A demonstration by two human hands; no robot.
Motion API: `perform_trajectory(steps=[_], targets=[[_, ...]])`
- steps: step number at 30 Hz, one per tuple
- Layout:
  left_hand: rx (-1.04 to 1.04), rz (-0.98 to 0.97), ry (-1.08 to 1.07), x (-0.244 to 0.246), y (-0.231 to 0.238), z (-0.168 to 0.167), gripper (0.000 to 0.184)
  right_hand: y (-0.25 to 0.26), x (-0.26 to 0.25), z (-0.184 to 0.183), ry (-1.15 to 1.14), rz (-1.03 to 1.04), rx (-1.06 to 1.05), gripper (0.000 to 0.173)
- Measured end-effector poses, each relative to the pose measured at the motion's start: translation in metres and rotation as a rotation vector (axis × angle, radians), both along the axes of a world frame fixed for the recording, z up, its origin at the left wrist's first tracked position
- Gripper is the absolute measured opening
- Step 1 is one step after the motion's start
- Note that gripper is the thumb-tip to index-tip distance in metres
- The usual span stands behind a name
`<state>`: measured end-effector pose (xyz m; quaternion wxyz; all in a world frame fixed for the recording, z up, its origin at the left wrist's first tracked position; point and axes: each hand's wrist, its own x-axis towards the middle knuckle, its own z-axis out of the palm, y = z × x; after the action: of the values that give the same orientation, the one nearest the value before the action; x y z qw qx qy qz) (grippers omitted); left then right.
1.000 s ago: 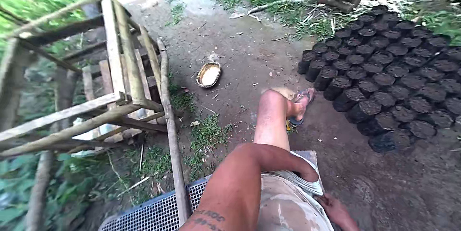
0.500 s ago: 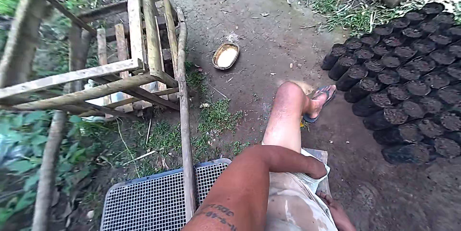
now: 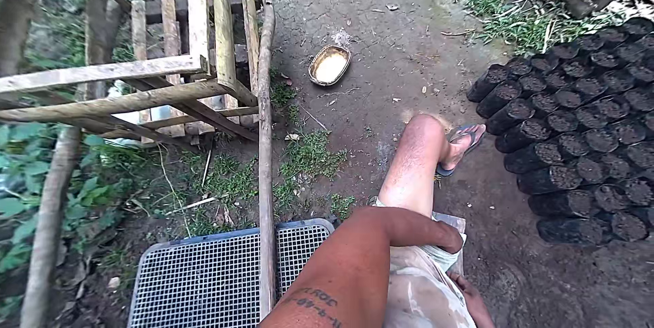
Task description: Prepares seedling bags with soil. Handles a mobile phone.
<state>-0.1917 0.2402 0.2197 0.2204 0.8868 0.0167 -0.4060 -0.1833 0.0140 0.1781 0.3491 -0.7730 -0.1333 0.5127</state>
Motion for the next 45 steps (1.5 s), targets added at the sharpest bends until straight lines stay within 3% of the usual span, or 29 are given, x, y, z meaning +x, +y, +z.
perform_trajectory(steps=[2, 7, 9, 12, 15, 19, 25, 31, 34, 36, 39, 42, 45], targets=[[-0.055, 0.041, 0.007, 0.0, 0.002, 0.002, 0.024, 0.0, -0.002, 0.002, -0.021, 0.019, 0.004, 0.017], [-0.145, 0.048, 0.02, -0.004, 0.005, -0.001, 0.023, 0.0, -0.001, 0.011, 0.0, 0.004, -0.01, 0.023], [-0.153, 0.058, 0.039, -0.005, 0.007, 0.007, 0.024, -0.003, -0.004, 0.016, 0.078, -0.018, 0.055, 0.022], [-0.121, 0.019, 0.069, -0.005, 0.012, 0.011, 0.025, -0.003, -0.013, 0.025, 0.261, -0.131, 0.121, 0.034], [-0.137, -0.015, 0.069, -0.01, 0.019, 0.02, 0.025, -0.009, -0.012, 0.02, 0.355, -0.217, 0.175, 0.031], [-0.152, 0.004, 0.009, -0.01, 0.018, 0.054, 0.023, -0.021, -0.002, 0.013, 0.459, -0.232, 0.315, 0.035], [-0.079, -0.044, -0.346, -0.024, 0.01, 0.108, 0.02, -0.029, 0.015, 0.008, 0.527, -0.397, 0.545, 0.02], [-0.214, 0.194, -0.641, -0.062, 0.091, 0.152, 0.021, -0.044, 0.04, -0.009, 0.438, -0.567, 0.43, 0.031], [-0.357, 0.254, -0.748, -0.133, 0.163, 0.193, 0.016, -0.045, 0.054, -0.016, 0.395, -0.567, 0.341, 0.037], [-0.385, 0.358, -0.572, -0.209, 0.202, 0.215, 0.019, -0.046, 0.06, -0.015, 0.374, -0.561, 0.305, 0.04], [-0.356, 0.685, -0.018, -0.343, 0.24, 0.212, 0.023, -0.044, 0.07, -0.013, 0.348, -0.567, 0.273, 0.041], [-0.339, 0.937, 0.423, -0.45, 0.238, 0.191, 0.028, -0.037, 0.076, -0.017, 0.34, -0.579, 0.231, 0.038], [-0.249, 1.016, 0.737, -0.519, 0.235, 0.182, 0.031, -0.04, 0.078, -0.025, 0.337, -0.597, 0.19, 0.038]])
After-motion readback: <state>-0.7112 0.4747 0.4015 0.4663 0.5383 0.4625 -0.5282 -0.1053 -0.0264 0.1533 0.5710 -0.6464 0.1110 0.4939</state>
